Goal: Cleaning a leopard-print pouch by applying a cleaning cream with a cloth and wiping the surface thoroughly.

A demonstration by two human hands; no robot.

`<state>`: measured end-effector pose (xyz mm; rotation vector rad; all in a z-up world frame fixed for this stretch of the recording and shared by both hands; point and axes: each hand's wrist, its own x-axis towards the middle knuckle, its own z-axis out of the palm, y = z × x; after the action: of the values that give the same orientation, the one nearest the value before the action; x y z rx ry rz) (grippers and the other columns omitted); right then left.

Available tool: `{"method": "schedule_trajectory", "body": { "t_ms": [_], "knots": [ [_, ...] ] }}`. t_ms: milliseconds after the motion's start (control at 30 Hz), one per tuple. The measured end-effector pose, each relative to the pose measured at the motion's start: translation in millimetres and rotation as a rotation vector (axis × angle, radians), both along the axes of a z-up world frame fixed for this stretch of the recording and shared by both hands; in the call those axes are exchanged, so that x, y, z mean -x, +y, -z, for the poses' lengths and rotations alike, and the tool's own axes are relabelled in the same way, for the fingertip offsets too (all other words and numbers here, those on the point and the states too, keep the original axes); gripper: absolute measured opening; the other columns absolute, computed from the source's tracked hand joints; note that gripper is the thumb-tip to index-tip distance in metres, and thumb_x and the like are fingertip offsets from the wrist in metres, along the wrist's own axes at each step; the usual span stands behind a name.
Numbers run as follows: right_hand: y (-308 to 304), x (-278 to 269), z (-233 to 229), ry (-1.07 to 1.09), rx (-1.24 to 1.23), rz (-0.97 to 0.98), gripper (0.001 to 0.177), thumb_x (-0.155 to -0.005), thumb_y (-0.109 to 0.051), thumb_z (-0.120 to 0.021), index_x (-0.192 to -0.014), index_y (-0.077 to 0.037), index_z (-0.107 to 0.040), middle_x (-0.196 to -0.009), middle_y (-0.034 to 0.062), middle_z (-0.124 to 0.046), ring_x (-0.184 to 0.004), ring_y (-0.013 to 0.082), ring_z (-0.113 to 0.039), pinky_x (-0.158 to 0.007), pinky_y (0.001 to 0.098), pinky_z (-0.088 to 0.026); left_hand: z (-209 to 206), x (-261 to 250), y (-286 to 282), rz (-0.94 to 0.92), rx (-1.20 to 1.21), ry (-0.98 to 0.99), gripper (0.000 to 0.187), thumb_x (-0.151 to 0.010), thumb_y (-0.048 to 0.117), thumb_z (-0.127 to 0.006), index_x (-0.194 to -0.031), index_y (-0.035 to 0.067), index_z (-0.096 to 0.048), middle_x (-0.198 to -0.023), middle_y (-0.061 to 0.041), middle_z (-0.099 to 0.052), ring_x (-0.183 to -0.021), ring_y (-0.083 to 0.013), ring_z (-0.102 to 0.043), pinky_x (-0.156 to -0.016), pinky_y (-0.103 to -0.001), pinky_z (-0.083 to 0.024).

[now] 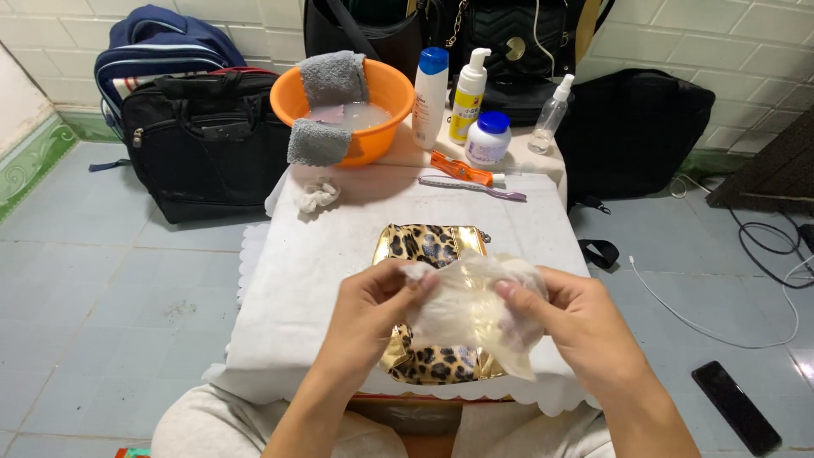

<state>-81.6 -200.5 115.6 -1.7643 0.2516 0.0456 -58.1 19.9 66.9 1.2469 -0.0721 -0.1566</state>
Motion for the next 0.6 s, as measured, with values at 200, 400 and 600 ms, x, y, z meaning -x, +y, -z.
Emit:
{"method": "schedule_trajectory", "body": {
  "t_ms": [200,400,600],
  "knots": [
    [9,-2,-7,-0.098,0.021,0.125,0.024,-0.086,-0.012,-0.078,-0.095,0.009,-0.080,-0.063,0.0139,-0.063,-0.050,0.0135,-0.043,-0.042,0.0246,-0.029,-7,10,5,-0.118,0.081,0.064,0.021,-0.091,0.015,-0.073,-0.101,-0.003,-0.066,-0.065,-0.010,-0.069,-0.045,-0.0107,-0.050,-0.038,-0.027,-0.049],
    [5,-47,18,0.012,0.758,0.115,0.086,-0.074,-0.061,-0.073,-0.145,-0.018,-0.054,-0.114,0.0018,-0.074,-0.070,0.0168,-0.069,-0.068,0.0330,-0.054,9,10,-8,-0.531,-1.102,-0.136,0.066,-0.093,0.048,-0.063,-0.141,0.007,-0.046,-0.098,-0.007,-0.066,-0.080,-0.0274,-0.067,-0.070,-0.046,-0.053],
    [28,-8,40,-0.599,1.046,-0.497,0.062,-0.103,-0.055,-0.028,-0.156,-0.025,-0.035,-0.168,0.0003,-0.023,-0.154,0.0217,-0.014,-0.121,0.0453,-0.010,44,52,-26,-0.513,-1.250,-0.608,0.061,-0.085,0.023,-0.069,-0.138,-0.003,-0.052,-0.143,-0.022,-0.057,-0.144,-0.0378,-0.043,-0.112,-0.059,-0.034]
  ]
}}
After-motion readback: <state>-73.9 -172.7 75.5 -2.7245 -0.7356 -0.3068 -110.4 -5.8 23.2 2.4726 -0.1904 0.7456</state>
